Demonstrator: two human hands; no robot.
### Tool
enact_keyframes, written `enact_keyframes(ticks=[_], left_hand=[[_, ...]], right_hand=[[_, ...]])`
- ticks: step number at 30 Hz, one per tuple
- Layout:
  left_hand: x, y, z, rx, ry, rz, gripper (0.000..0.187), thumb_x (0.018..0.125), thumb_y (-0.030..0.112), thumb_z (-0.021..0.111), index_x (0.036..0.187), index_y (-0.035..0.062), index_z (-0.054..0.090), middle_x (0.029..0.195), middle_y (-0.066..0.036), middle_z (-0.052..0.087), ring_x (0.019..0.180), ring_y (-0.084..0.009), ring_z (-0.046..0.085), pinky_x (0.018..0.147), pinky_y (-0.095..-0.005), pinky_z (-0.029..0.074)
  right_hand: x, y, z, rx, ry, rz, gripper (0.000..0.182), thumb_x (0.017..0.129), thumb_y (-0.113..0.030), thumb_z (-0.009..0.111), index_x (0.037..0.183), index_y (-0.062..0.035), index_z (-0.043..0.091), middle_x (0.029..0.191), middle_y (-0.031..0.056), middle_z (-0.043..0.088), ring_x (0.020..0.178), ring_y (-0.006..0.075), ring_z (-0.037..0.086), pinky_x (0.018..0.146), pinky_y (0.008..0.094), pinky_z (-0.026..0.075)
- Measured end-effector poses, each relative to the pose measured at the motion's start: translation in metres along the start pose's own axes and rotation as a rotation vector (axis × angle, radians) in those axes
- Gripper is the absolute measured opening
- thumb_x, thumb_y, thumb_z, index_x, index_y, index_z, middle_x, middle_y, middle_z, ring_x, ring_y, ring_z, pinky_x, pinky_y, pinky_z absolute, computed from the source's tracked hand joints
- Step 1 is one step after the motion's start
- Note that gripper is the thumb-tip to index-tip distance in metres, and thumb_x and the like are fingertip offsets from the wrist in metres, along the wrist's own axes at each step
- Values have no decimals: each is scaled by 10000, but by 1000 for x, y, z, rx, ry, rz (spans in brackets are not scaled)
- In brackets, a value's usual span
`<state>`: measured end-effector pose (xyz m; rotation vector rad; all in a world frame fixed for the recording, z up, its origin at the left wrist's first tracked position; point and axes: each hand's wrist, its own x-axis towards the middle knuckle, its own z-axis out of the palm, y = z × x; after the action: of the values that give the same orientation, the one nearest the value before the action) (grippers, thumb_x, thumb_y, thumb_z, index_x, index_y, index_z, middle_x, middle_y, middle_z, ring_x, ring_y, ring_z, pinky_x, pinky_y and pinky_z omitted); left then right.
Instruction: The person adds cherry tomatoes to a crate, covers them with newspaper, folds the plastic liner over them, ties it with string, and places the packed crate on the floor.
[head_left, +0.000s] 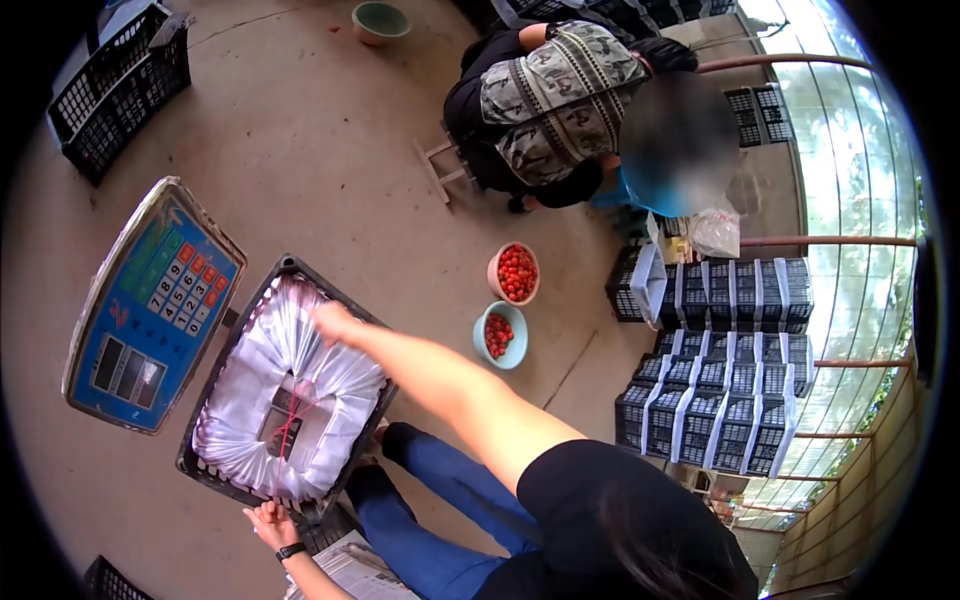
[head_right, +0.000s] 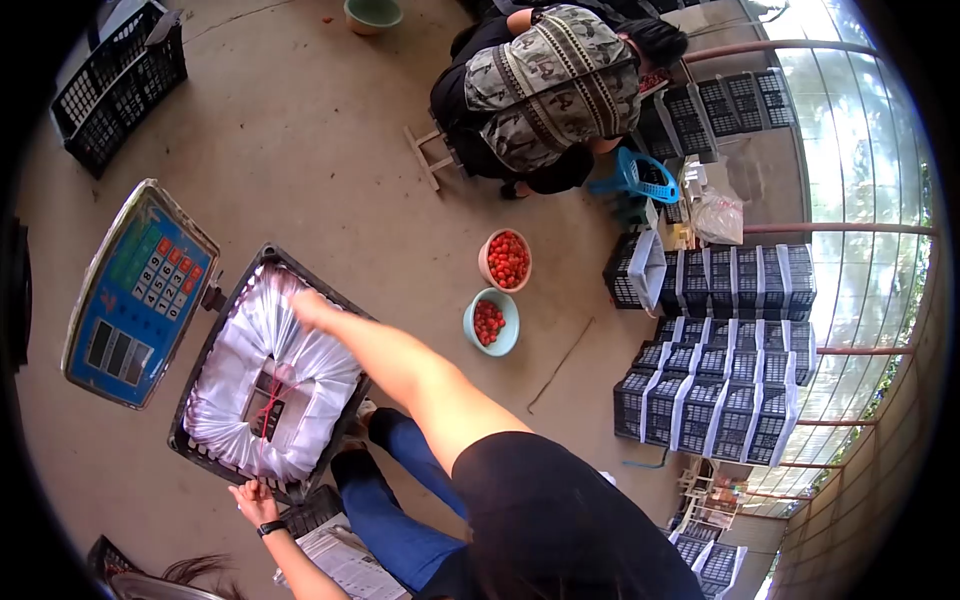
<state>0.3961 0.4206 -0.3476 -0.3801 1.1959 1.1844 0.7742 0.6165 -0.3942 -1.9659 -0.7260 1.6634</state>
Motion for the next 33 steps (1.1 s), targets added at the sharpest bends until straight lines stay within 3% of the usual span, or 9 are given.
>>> enact_keyframes(ticks=[2, 4, 6, 8, 9, 13, 19, 25, 33], left_hand=[[10, 3, 2, 43, 48, -52, 461, 931, 430, 343, 565, 157, 282, 510, 36, 264, 506, -95, 324, 439, -216, 246], [17, 12, 16, 165, -84, -22, 452, 943, 388, 343, 560, 163, 263, 520, 35, 248, 502, -96, 279, 483, -229, 281], [2, 19, 47, 171, -277, 129, 341, 963, 245, 333, 636, 152, 307, 554, 34, 270, 512, -91, 267, 507, -216, 300], [4, 26, 36, 145, -336, 83, 273, 957, 224, 355, 698, 142, 333, 575, 34, 284, 522, -82, 285, 529, -212, 326], [-10, 26, 56, 316, -186, 134, 282, 957, 245, 356, 695, 141, 339, 562, 34, 278, 517, -85, 290, 526, -219, 315], [-9, 28, 64, 448, -194, 105, 474, 939, 391, 366, 543, 139, 298, 487, 24, 254, 478, -108, 260, 480, -245, 254], [-9, 24, 56, 439, -119, 133, 481, 937, 395, 370, 539, 133, 302, 478, 20, 266, 475, -105, 264, 465, -241, 241], [-13, 8, 45, 459, -171, 166, 474, 929, 404, 386, 548, 132, 311, 483, 18, 284, 490, -117, 308, 487, -242, 277], [-16, -12, 31, 434, -145, 147, 471, 937, 398, 368, 557, 127, 302, 496, 5, 306, 517, -131, 343, 537, -258, 321]], right_hand=[[9, -16, -25, 143, 23, 56, 442, 897, -378, 405, 627, -41, 499, 513, 43, 465, 396, 167, 450, 403, 329, 411], [-4, -39, -13, -339, -96, -228, 421, 896, -366, 407, 679, -26, 529, 533, 67, 487, 423, 179, 459, 463, 366, 435], [3, -24, 6, -731, -144, -602, 452, 919, -351, 313, 881, -3, 600, 845, 212, 609, 774, 337, 588, 742, 438, 450], [-43, -42, 15, -521, -112, -830, 406, 920, -324, 334, 873, -11, 588, 928, 206, 594, 850, 342, 574, 721, 443, 444], [-67, -73, 12, -718, -234, -638, 358, 916, -305, 368, 853, -33, 592, 915, 181, 582, 835, 328, 562, 714, 426, 452], [-69, -62, 12, -1343, -368, -1065, 292, 831, -324, 517, 733, -66, 612, 783, 100, 556, 782, 260, 550, 678, 365, 472], [-78, -64, 20, -1436, -391, -973, 334, 801, -382, 550, 718, -64, 610, 704, 80, 606, 750, 259, 561, 673, 364, 464], [-80, -49, 31, -1028, -425, -450, 215, 819, -285, 547, 892, -84, 572, 784, 100, 628, 797, 297, 584, 673, 405, 449], [-83, -22, 54, -1189, -416, -818, 119, 763, -179, 559, 867, -121, 554, 750, 83, 574, 717, 280, 576, 609, 377, 465]])
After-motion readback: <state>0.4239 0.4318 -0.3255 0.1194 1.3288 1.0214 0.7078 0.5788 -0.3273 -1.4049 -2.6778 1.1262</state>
